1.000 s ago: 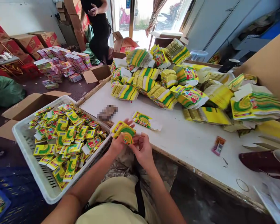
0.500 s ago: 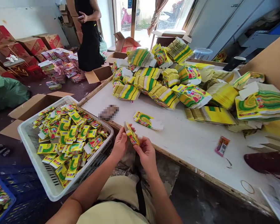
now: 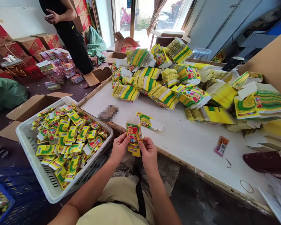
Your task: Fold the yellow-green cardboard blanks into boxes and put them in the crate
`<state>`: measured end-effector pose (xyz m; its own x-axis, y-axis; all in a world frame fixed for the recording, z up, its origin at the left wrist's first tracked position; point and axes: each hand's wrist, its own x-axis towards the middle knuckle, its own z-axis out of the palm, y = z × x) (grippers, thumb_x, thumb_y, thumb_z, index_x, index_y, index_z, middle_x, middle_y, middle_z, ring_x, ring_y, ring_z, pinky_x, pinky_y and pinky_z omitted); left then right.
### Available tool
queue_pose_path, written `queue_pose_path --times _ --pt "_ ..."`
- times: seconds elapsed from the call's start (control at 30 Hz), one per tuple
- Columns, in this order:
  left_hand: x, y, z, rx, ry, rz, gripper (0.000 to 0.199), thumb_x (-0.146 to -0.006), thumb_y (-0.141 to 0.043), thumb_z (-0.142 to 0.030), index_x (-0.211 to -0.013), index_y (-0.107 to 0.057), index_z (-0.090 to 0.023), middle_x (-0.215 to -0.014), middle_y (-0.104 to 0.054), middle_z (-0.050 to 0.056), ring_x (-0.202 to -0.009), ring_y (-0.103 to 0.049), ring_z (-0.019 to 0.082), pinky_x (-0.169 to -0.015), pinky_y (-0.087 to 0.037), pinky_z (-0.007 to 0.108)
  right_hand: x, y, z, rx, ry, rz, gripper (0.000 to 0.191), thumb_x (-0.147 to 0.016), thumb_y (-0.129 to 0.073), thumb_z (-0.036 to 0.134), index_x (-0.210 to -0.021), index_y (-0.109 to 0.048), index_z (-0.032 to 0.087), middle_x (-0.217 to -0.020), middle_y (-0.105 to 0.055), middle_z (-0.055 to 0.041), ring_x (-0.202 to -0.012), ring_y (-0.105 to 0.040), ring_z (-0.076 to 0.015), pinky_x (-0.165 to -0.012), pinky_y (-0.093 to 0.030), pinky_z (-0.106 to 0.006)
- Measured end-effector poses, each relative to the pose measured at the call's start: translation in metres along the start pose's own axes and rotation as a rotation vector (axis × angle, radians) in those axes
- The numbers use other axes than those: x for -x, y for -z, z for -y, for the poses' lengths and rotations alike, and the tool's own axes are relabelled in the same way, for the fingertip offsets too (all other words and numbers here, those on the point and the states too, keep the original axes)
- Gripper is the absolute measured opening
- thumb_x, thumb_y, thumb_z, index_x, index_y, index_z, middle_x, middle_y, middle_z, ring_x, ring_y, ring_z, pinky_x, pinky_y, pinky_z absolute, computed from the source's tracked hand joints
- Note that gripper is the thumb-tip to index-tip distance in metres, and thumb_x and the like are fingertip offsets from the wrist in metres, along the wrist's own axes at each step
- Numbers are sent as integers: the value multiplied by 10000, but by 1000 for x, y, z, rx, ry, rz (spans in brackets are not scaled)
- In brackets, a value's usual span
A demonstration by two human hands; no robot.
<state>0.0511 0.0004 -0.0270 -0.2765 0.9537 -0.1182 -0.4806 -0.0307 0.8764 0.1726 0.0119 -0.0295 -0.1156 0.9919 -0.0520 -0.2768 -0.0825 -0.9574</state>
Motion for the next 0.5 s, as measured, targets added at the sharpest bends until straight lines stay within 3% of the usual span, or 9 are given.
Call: queue_pose_path --times 0.23,0.37,0.5 --pt "1 3 3 -53 21 -68 302 -724 -791 -428 -861 -772 -160 -810 -748 27 -649 -624 130 -650 -505 247 2 -2 -2 61 17 22 279 -791 -691 482 -813 -621 212 -762 -673 -4 -702 -591 -155 -677 -515 -279" --pt "2 2 -7 -104 1 -56 305 -707 -802 -415 -874 -756 -164 -825 -742 27 -689 -635 132 -678 -513 239 1 3 -3 102 37 1 286 -782 -687 482 -773 -646 199 -724 -654 0 -675 -567 -153 -645 -498 -275" --pt "-3 4 -12 -123 -61 -103 296 -661 -826 -410 -785 -728 -160 -756 -716 18 -652 -616 124 -651 -508 231 2 8 -6 143 22 69 280 -755 -708 469 -724 -653 196 -682 -646 0 -632 -564 -157 -590 -494 -275"
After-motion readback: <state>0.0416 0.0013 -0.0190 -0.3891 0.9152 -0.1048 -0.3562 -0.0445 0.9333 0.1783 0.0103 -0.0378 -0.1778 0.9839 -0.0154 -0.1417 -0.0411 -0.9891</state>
